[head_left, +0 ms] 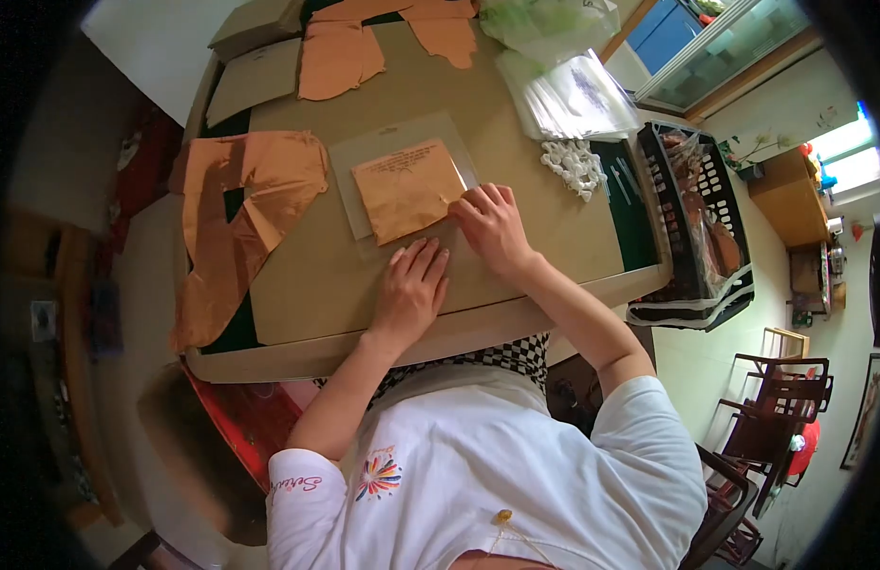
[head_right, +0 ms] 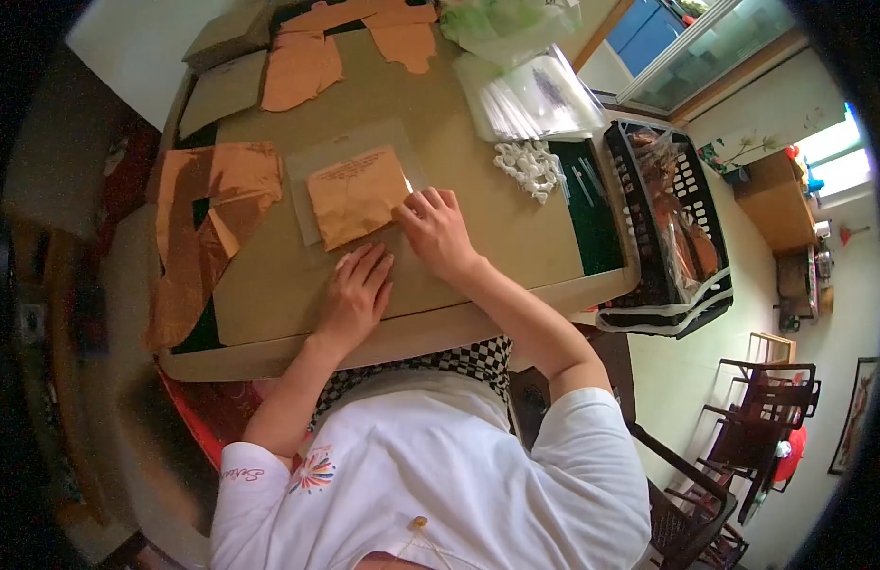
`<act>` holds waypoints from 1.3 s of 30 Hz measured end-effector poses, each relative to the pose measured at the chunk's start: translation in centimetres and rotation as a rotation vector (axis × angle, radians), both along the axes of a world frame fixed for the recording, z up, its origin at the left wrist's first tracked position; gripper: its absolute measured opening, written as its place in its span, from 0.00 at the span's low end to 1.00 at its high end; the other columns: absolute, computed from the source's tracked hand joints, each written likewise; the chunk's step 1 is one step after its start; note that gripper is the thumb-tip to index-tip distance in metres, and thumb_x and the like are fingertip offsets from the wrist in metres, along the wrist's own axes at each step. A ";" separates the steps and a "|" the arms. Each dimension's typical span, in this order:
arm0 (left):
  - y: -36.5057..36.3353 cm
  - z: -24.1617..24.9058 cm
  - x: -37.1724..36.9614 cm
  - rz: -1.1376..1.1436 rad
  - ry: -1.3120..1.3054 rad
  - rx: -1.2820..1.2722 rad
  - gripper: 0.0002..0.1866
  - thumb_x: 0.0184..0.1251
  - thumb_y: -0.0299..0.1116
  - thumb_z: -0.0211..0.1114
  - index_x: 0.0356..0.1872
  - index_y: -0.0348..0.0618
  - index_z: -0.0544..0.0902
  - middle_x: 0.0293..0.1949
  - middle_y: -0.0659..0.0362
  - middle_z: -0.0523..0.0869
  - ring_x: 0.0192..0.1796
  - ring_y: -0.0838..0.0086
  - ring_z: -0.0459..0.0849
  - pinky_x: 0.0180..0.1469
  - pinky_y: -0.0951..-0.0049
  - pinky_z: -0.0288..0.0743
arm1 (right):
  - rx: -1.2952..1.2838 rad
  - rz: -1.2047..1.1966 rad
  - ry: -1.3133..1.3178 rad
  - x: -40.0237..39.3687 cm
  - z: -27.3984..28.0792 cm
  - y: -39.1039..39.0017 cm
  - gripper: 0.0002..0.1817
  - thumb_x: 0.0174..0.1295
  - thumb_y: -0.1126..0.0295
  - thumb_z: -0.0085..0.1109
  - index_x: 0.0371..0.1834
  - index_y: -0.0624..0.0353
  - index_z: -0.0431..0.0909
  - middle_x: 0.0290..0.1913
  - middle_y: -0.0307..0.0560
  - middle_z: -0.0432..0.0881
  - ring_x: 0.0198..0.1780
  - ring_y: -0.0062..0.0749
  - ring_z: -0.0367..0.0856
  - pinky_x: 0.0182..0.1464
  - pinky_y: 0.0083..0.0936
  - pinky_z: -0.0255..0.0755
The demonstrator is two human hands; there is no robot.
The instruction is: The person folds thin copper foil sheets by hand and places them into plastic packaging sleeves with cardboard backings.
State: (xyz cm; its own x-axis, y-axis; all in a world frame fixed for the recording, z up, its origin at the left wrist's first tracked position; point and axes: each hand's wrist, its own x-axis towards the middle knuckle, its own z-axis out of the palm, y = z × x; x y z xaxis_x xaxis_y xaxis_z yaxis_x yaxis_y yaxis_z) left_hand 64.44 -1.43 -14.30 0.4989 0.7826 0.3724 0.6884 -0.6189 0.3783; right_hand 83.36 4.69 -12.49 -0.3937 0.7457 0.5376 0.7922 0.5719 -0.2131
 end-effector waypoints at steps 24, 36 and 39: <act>-1.7 0.6 -0.8 -0.026 -0.026 -0.008 0.18 0.63 0.29 0.61 0.54 0.40 0.79 0.57 0.52 0.77 0.64 0.58 0.72 0.66 0.57 0.67 | -0.109 0.066 0.106 0.1 1.4 -2.1 0.07 0.56 0.73 0.62 0.38 0.54 0.81 0.34 0.40 0.78 0.41 0.37 0.77 0.47 0.32 0.67; 3.6 -0.7 1.0 -0.034 0.078 0.085 0.27 0.60 0.39 0.68 0.61 0.50 0.76 0.64 0.55 0.72 0.69 0.60 0.65 0.69 0.50 0.59 | -0.090 -0.556 0.315 17.2 1.4 -1.8 0.07 0.63 0.79 0.55 0.41 0.62 0.81 0.38 0.51 0.81 0.39 0.43 0.81 0.42 0.31 0.73; 3.2 -1.1 0.7 -0.040 0.093 0.065 0.27 0.61 0.42 0.67 0.63 0.53 0.75 0.66 0.54 0.70 0.70 0.57 0.64 0.70 0.48 0.57 | -0.082 -0.745 0.248 22.9 -0.8 -0.9 0.06 0.63 0.74 0.58 0.41 0.62 0.80 0.35 0.51 0.82 0.37 0.42 0.82 0.41 0.31 0.75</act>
